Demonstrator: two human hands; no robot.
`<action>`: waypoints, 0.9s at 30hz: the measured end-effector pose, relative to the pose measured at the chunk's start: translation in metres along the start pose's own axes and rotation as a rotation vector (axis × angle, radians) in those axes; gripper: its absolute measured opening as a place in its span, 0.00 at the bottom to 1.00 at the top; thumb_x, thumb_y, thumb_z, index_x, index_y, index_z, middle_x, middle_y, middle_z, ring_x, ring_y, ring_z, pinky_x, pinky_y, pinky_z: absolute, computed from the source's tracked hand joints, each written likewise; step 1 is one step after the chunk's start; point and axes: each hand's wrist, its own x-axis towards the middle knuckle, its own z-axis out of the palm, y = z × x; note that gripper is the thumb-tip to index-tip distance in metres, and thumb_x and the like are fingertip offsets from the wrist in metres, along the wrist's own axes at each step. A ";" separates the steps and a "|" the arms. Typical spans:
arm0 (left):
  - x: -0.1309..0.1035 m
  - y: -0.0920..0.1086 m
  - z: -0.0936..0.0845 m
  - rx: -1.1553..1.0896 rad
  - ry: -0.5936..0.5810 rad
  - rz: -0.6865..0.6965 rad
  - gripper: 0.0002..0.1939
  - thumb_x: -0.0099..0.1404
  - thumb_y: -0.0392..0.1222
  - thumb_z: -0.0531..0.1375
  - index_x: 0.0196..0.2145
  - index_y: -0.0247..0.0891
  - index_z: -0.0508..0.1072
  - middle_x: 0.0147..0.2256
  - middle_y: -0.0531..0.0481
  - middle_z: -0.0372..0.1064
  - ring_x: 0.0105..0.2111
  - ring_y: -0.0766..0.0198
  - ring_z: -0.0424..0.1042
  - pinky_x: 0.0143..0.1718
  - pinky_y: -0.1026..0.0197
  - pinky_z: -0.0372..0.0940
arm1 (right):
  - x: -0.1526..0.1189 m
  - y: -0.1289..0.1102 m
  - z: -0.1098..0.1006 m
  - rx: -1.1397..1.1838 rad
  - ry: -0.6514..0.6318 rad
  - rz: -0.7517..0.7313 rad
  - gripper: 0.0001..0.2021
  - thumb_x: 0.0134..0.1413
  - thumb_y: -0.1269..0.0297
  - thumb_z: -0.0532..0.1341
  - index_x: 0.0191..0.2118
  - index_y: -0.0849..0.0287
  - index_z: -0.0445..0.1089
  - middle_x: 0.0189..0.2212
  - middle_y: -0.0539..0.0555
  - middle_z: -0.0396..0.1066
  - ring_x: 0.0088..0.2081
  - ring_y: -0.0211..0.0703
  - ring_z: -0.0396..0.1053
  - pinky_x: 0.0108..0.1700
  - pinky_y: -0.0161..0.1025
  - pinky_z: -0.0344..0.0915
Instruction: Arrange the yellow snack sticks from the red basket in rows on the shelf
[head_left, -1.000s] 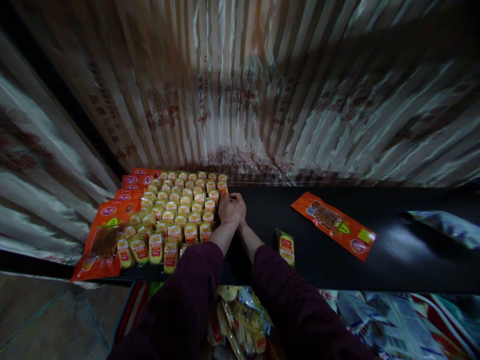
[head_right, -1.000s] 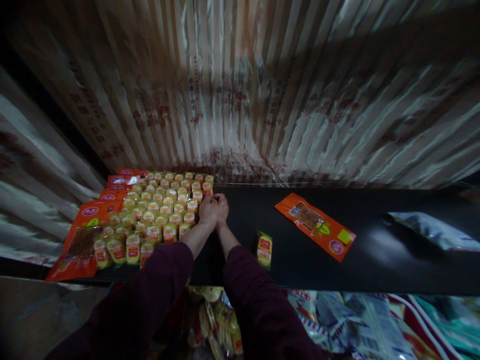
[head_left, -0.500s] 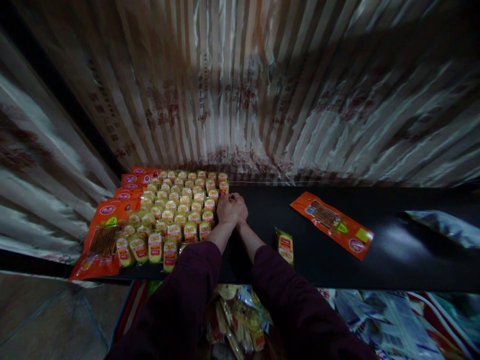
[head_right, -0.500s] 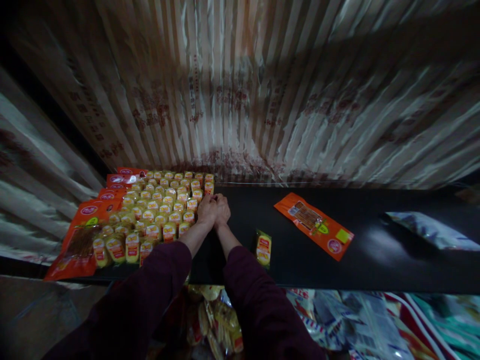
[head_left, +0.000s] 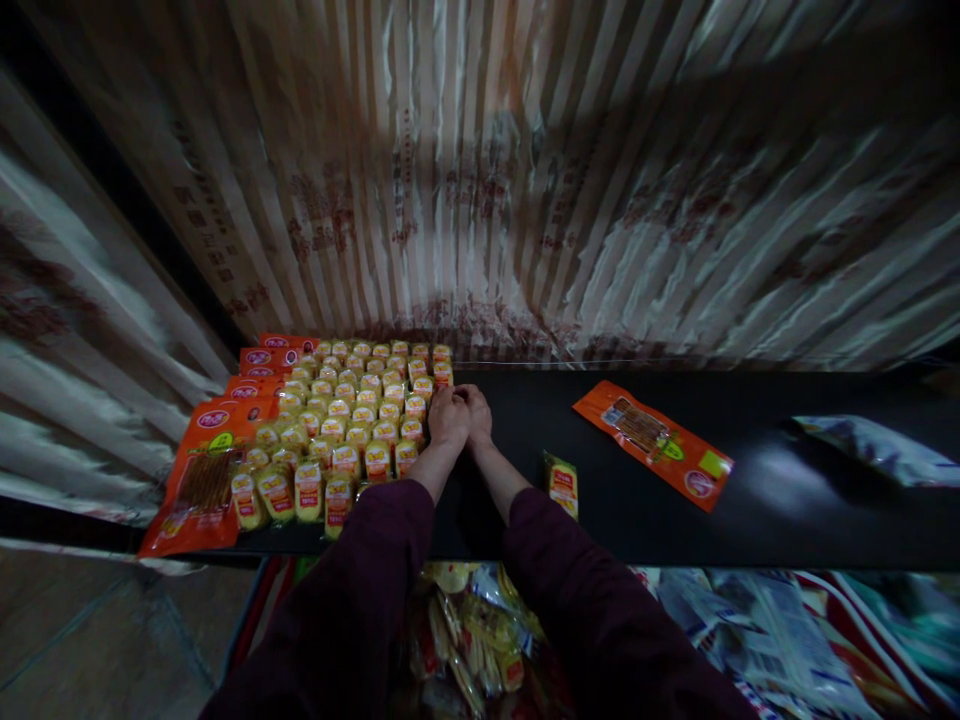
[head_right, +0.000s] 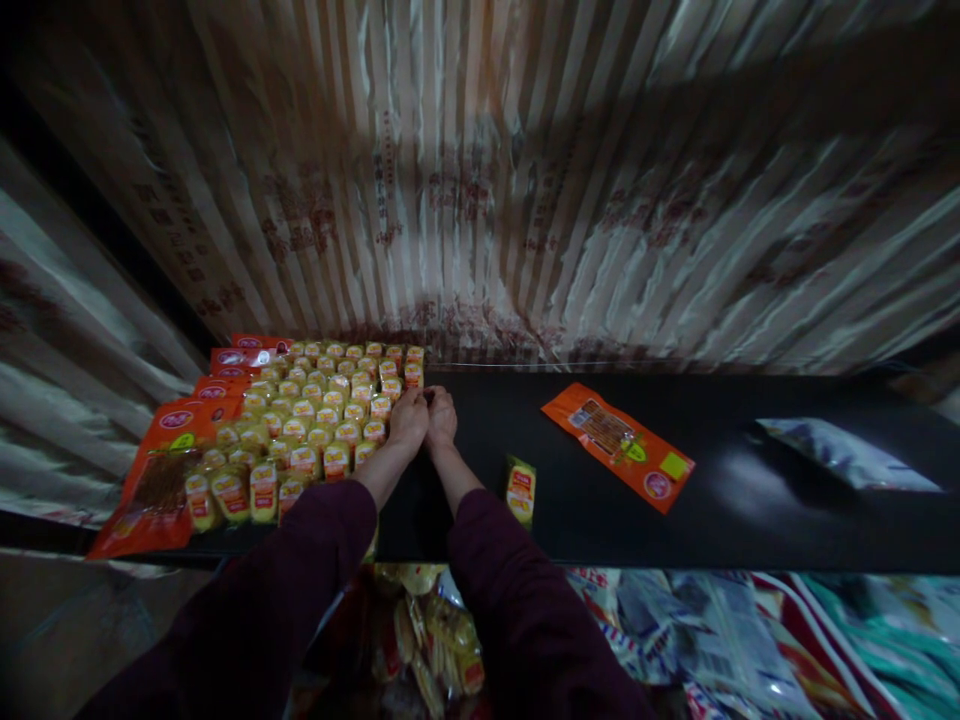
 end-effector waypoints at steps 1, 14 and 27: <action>-0.001 0.002 -0.001 0.012 -0.006 -0.007 0.16 0.61 0.31 0.50 0.39 0.34 0.76 0.45 0.40 0.73 0.49 0.57 0.69 0.55 0.57 0.58 | 0.000 0.000 0.000 0.011 0.008 -0.003 0.08 0.51 0.70 0.57 0.38 0.56 0.68 0.36 0.52 0.68 0.37 0.41 0.67 0.41 0.37 0.64; -0.035 0.010 -0.016 0.069 -0.097 -0.073 0.18 0.65 0.36 0.49 0.47 0.33 0.73 0.49 0.39 0.71 0.50 0.58 0.70 0.53 0.60 0.59 | -0.032 -0.010 -0.020 0.010 0.023 0.036 0.14 0.50 0.71 0.57 0.44 0.55 0.68 0.40 0.53 0.66 0.37 0.40 0.67 0.41 0.36 0.65; -0.141 0.002 -0.048 0.081 -0.181 -0.085 0.17 0.63 0.35 0.50 0.45 0.38 0.75 0.47 0.47 0.73 0.48 0.63 0.70 0.52 0.64 0.60 | -0.148 -0.018 -0.055 0.066 -0.057 -0.065 0.16 0.50 0.74 0.52 0.43 0.58 0.71 0.40 0.53 0.69 0.42 0.41 0.67 0.47 0.36 0.64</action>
